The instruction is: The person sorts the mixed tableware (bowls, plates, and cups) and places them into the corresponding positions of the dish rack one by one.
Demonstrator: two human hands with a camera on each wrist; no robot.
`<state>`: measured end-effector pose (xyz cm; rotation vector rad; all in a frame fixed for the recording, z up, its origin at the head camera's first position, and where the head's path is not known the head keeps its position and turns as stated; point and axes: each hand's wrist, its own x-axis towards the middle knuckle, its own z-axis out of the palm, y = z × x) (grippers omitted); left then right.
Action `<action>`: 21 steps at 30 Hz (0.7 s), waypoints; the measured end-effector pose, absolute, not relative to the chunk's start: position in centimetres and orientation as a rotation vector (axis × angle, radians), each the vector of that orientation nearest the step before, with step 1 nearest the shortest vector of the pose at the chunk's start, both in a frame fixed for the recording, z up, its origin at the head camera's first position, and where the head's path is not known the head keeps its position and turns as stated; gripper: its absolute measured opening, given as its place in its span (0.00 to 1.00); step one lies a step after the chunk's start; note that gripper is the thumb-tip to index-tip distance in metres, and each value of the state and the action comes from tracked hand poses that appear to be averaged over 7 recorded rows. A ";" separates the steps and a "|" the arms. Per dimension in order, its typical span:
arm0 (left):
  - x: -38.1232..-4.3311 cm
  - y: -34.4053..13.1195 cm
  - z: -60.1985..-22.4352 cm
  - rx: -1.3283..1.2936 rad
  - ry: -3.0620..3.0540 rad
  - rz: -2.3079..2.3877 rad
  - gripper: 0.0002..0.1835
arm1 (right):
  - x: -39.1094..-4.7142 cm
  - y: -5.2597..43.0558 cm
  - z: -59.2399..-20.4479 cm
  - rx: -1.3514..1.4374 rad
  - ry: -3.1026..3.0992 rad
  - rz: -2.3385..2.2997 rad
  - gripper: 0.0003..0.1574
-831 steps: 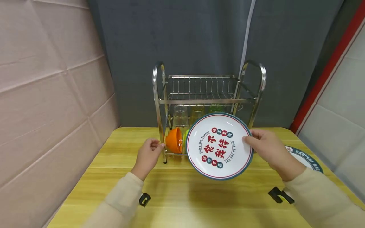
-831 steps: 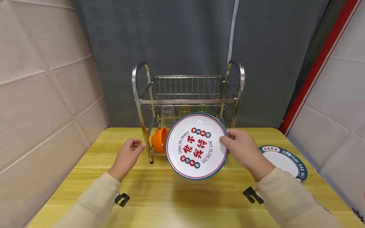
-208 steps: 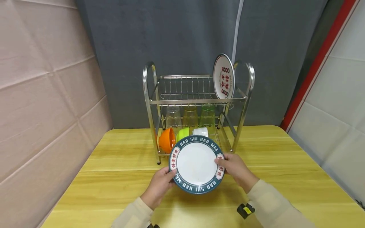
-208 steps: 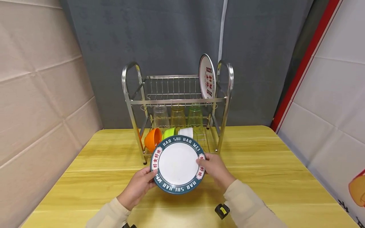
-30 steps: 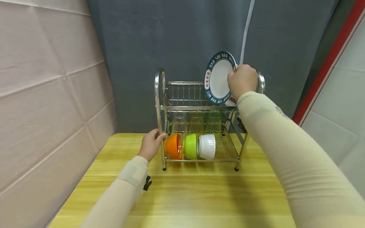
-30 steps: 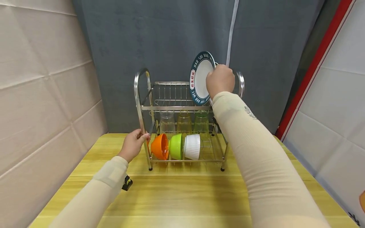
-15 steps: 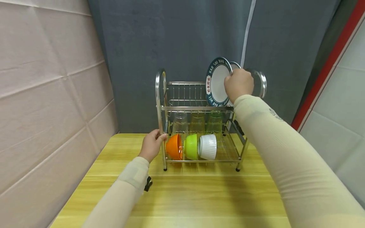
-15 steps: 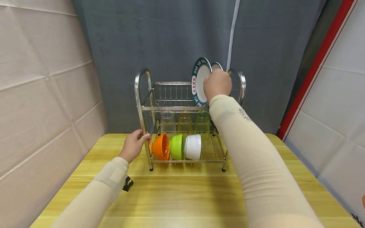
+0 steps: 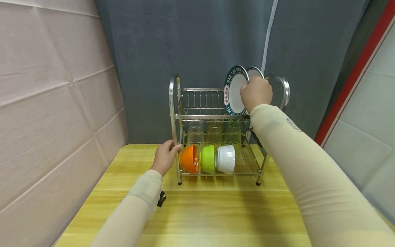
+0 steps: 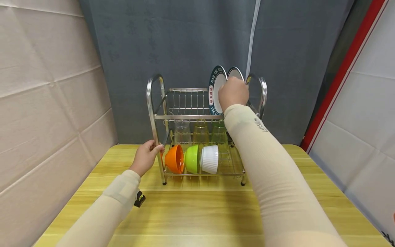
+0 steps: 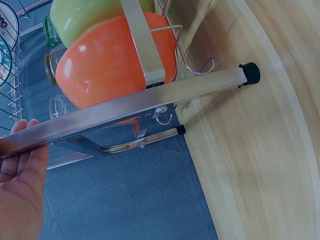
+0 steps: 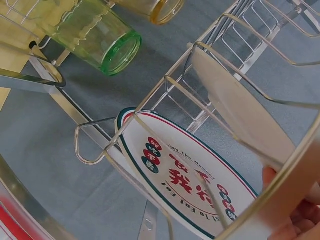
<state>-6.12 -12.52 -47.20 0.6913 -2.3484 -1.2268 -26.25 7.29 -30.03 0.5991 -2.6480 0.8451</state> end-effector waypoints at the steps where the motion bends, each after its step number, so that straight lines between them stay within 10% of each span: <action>1: -6.1 -12.5 -47.2 0.692 -2.347 -1.229 0.12 | -26.2 7.2 -30.0 0.600 -2.649 0.843 0.19; 21: -6.0 -12.0 -47.1 0.681 -2.340 -1.220 0.10 | -26.0 6.8 -30.2 0.577 -2.677 0.841 0.22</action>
